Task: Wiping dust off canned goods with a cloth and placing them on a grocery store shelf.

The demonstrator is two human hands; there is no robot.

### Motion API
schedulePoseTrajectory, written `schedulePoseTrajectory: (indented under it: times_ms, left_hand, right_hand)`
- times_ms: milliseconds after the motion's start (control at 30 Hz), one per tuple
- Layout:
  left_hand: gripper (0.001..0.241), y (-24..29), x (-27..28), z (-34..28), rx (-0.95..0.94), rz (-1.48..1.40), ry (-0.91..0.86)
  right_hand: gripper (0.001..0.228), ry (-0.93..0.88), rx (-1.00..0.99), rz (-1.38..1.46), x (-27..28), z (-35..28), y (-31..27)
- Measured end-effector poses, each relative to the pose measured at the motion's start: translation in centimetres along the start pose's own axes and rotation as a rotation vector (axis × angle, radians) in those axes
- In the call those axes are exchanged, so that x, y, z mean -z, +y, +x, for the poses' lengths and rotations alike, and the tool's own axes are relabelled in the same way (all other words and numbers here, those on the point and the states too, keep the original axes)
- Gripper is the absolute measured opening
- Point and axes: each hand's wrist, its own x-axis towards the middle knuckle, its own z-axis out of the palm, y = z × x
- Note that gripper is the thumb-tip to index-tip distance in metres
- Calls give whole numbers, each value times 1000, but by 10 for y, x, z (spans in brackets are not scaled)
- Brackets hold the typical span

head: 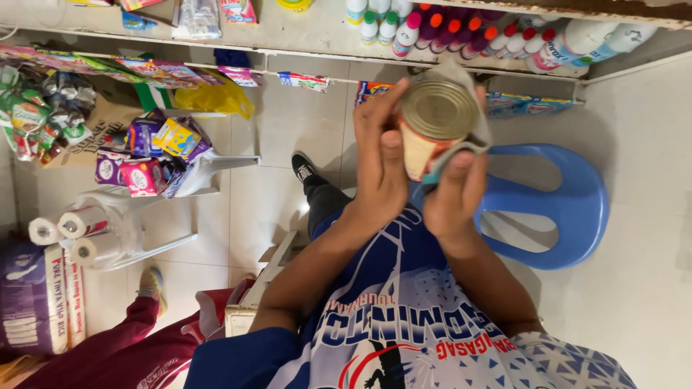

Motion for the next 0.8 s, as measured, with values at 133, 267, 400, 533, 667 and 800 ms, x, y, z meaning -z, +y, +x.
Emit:
schedulePoseTrajectory:
  times_ms: [133,267,400,533,667,800]
  left_hand:
    - [59,4,-3,-7,-8,-93,30]
    - [68,4,0,-16,126,-329,-12]
    - [66,-6,5,-21,301,-595,-52]
    - [58,20,2,-5,251,-339,-90]
    - [59,13,5,0,154,-72,-201]
    - [73,0,-7,-7,301,-452,-132]
  right_hand:
    - [55,-43,75,-50,1,4,2]
    - [56,-80,68,-86,4,4,-7]
    - [61,-31,-67,154,15,8,2]
    - [56,73,-100,277,-2,16,-11]
    - [54,142,-140,203,17,19,-19]
    - [35,539,-125,283,2,34,-11]
